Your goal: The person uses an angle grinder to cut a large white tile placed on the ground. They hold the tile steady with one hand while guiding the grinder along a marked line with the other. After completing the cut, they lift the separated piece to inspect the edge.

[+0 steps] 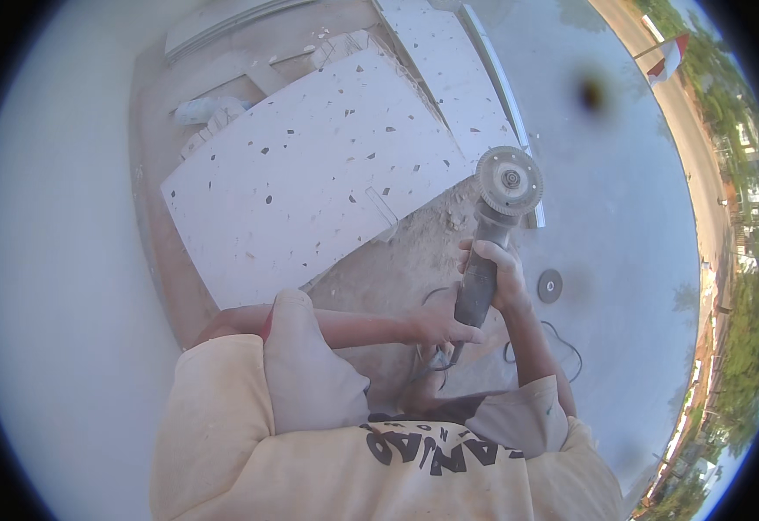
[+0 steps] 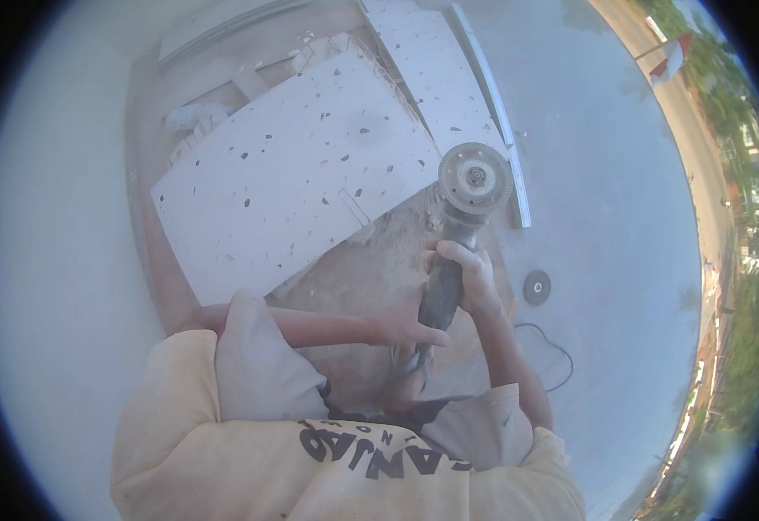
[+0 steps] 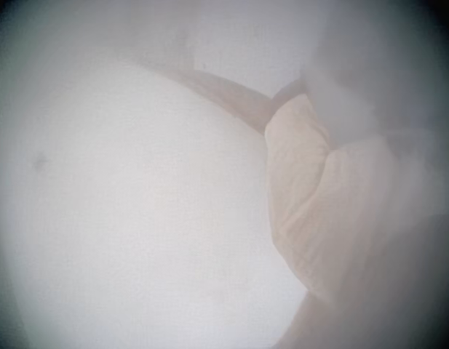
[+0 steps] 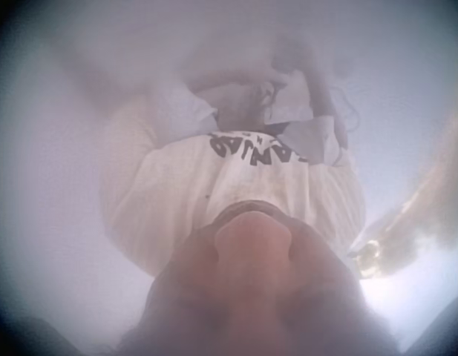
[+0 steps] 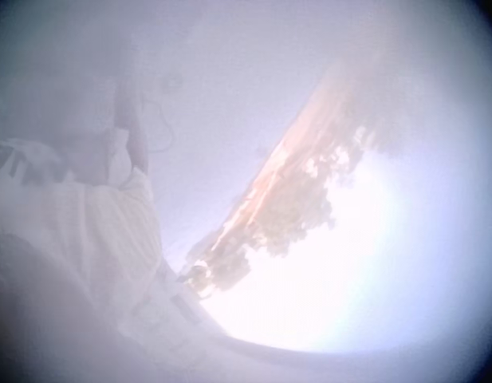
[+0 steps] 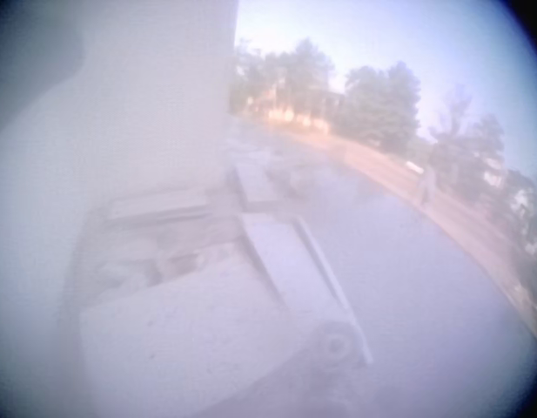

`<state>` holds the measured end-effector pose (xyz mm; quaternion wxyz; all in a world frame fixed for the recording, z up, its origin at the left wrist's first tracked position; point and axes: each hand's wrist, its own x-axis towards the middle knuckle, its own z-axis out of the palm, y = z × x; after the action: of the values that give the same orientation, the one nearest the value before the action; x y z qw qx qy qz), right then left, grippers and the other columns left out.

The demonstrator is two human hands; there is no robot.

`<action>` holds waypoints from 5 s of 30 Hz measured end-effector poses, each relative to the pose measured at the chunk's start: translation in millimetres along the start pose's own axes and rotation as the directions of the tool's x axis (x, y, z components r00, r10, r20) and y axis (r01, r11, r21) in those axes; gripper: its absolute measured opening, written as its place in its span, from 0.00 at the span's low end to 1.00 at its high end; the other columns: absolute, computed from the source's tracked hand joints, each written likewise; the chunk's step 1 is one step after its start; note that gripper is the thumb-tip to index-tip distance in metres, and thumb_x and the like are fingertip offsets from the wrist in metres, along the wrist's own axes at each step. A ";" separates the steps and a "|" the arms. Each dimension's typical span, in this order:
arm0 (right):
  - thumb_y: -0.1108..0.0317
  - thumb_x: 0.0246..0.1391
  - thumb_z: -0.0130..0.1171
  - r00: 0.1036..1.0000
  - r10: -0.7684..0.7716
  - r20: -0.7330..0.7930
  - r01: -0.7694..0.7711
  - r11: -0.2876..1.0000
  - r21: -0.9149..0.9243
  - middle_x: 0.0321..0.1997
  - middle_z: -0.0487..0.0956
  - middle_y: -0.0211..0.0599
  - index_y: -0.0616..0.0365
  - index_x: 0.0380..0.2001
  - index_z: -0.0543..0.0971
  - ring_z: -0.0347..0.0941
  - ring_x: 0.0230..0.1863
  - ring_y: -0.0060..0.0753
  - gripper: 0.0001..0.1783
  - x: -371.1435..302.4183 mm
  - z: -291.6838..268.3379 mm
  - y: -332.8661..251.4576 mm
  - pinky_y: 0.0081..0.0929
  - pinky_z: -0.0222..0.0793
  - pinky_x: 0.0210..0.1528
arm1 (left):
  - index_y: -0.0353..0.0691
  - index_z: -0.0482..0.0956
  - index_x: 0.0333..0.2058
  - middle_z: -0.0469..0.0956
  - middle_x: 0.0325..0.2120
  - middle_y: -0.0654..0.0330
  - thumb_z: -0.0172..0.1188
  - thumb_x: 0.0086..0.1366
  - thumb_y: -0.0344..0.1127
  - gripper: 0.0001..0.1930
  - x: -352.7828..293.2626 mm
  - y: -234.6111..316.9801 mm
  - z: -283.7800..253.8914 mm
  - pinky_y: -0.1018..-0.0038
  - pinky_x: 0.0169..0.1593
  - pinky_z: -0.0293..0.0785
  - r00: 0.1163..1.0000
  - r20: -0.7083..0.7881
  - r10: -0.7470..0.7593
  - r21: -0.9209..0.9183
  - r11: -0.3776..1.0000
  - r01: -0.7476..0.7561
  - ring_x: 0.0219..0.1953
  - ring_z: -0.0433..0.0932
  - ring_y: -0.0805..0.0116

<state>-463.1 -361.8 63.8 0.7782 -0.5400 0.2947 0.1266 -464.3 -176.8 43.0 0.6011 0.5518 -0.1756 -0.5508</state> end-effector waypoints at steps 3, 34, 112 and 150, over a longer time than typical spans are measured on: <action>0.60 0.55 0.68 0.995 -0.072 -0.072 0.064 0.992 -0.112 0.34 0.81 0.40 0.68 0.49 0.77 0.80 0.30 0.32 0.25 0.8 6.9 0.3 0.32 0.78 0.34 | 0.30 0.60 0.63 0.74 0.51 0.48 0.75 0.56 0.43 0.44 -1.5 -17.2 10.5 0.60 0.60 0.74 0.990 -0.105 0.098 0.228 0.971 -0.072 0.56 0.76 0.58; 0.62 0.43 0.74 0.956 -0.280 -0.089 0.142 0.707 -0.693 0.47 0.84 0.42 0.66 0.56 0.77 0.82 0.46 0.37 0.36 21.7 -3.8 15.9 0.36 0.77 0.52 | 0.31 0.72 0.59 0.76 0.52 0.45 0.67 0.64 0.48 0.32 -12.8 -88.7 -71.9 0.55 0.63 0.72 0.930 -0.018 0.367 0.930 0.347 -0.119 0.55 0.76 0.44; 0.57 0.43 0.71 0.990 -0.136 0.047 0.086 0.295 -0.952 0.46 0.85 0.57 0.63 0.56 0.74 0.82 0.51 0.60 0.38 36.8 9.4 36.1 0.50 0.75 0.54 | 0.17 0.59 0.69 0.54 0.74 0.31 0.55 0.70 0.39 0.37 -42.8 -109.0 -146.3 0.43 0.80 0.41 0.677 -0.438 0.591 0.856 0.045 0.515 0.79 0.48 0.36; 0.55 0.42 0.72 0.983 -0.169 0.067 0.107 0.243 -0.964 0.45 0.86 0.56 0.63 0.57 0.74 0.83 0.50 0.60 0.39 53.3 25.7 27.4 0.49 0.76 0.53 | 0.17 0.61 0.68 0.56 0.73 0.31 0.52 0.66 0.29 0.34 -44.6 -102.6 -142.5 0.42 0.80 0.45 0.654 -0.441 0.615 0.872 0.120 0.475 0.78 0.50 0.36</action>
<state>-426.6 -334.3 17.4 0.2882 -0.9283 0.1276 0.1973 -410.5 -49.6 -74.2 0.1140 0.9591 -0.2568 0.0332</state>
